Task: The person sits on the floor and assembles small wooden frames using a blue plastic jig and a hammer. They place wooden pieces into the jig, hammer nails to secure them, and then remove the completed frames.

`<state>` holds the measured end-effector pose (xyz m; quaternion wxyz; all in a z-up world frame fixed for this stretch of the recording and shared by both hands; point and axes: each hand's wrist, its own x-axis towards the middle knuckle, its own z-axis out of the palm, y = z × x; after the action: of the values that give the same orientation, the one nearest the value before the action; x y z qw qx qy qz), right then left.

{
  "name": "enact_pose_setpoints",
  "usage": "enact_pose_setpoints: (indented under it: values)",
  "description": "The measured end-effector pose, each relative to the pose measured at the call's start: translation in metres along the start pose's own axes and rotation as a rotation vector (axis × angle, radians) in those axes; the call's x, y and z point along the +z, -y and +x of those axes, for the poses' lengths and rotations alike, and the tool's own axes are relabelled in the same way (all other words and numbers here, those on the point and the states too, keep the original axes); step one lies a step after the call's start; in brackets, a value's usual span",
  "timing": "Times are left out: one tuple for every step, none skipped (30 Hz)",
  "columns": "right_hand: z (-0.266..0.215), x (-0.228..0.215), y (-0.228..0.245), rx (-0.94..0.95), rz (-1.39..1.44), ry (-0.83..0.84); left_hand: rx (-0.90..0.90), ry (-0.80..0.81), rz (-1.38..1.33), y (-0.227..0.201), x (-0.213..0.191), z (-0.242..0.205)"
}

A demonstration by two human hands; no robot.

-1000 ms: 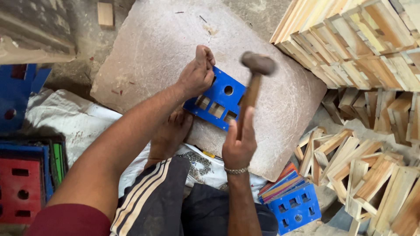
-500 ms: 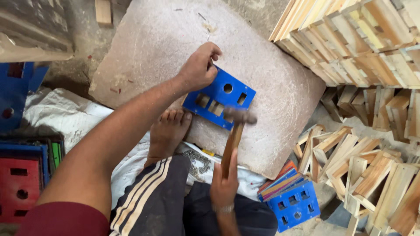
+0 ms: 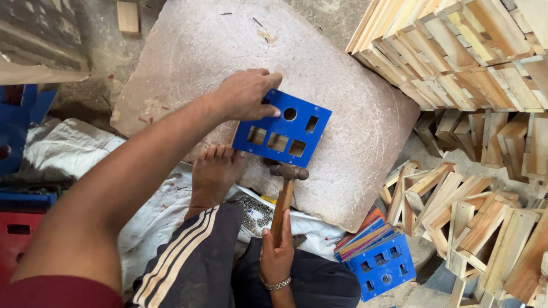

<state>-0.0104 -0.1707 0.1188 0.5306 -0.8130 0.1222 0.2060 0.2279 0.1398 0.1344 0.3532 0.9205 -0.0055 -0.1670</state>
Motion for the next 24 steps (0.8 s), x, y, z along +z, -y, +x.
enact_pose_setpoints:
  values:
    - [-0.003,-0.003,-0.001,0.047,-0.041,-0.015,-0.019,0.024,-0.001,-0.005,-0.002,-0.006]
    - [-0.008,-0.005,-0.003,0.093,-0.082,-0.030,-0.039,0.048,-0.002,-0.011,-0.003,-0.014]
    - [-0.009,-0.007,-0.004,0.134,-0.120,-0.044,0.020,-0.026,-0.005,-0.018,-0.004,-0.022]
    - [-0.012,-0.010,-0.005,-0.053,-0.194,-0.053,0.080,-0.101,-0.009,-0.024,-0.005,-0.030]
    - [-0.019,-0.013,-0.006,-0.237,-0.265,-0.060,0.139,-0.172,-0.013,-0.028,-0.005,-0.040]
    - [-0.023,-0.016,-0.006,-0.422,-0.336,-0.062,0.185,-0.265,-0.026,-0.032,-0.005,-0.050]
    - [-0.028,-0.020,-0.005,-0.359,-0.317,-0.054,0.232,-0.354,-0.041,-0.034,-0.005,-0.059]
    - [-0.033,-0.025,-0.003,-0.296,-0.297,-0.045,0.278,-0.444,-0.056,-0.037,-0.003,-0.065]
    - [-0.035,-0.031,0.000,-0.236,-0.277,-0.035,0.257,-0.429,-0.029,-0.038,-0.003,-0.069]
    - [-0.036,-0.035,0.006,-0.254,-0.293,-0.052,0.237,-0.415,-0.002,-0.040,-0.001,-0.071]
    - [-0.035,-0.041,0.013,-0.273,-0.309,-0.065,0.213,-0.401,0.026,-0.042,0.000,-0.072]
    - [-0.033,-0.046,0.023,-0.291,-0.325,-0.079,0.167,-0.315,0.043,-0.044,0.001,-0.071]
    - [-0.027,-0.050,0.034,-0.351,-0.337,-0.119,0.120,-0.238,0.064,-0.046,0.001,-0.068]
    - [-0.021,-0.053,0.047,-0.410,-0.347,-0.159,0.073,-0.161,0.084,-0.047,-0.001,-0.066]
    - [-0.017,-0.056,0.061,-0.466,-0.359,-0.200,0.083,-0.157,0.091,-0.049,0.000,-0.065]
    - [-0.013,-0.058,0.075,-0.490,-0.333,-0.199,0.092,-0.153,0.098,-0.050,0.000,-0.064]
    - [-0.009,-0.059,0.090,-0.514,-0.304,-0.205,0.108,-0.148,0.108,-0.051,-0.001,-0.063]
    - [-0.003,-0.057,0.103,-0.538,-0.274,-0.211,0.109,-0.163,0.115,-0.051,-0.002,-0.062]
    - [0.002,-0.053,0.113,-0.535,-0.363,-0.210,0.107,-0.171,0.116,-0.052,0.000,-0.064]
    - [0.007,-0.050,0.123,-0.530,-0.452,-0.208,0.106,-0.179,0.117,-0.052,0.002,-0.066]
    - [0.012,-0.045,0.131,-0.527,-0.538,-0.205,0.113,-0.181,0.114,-0.051,0.003,-0.066]
    - [0.017,-0.041,0.137,-0.553,-0.567,-0.174,0.119,-0.184,0.110,-0.051,0.005,-0.067]
    - [0.021,-0.039,0.141,-0.581,-0.597,-0.134,0.118,-0.189,0.104,-0.050,0.006,-0.068]
    - [0.022,-0.038,0.145,-0.608,-0.627,-0.094,0.115,-0.193,0.107,-0.049,0.008,-0.068]
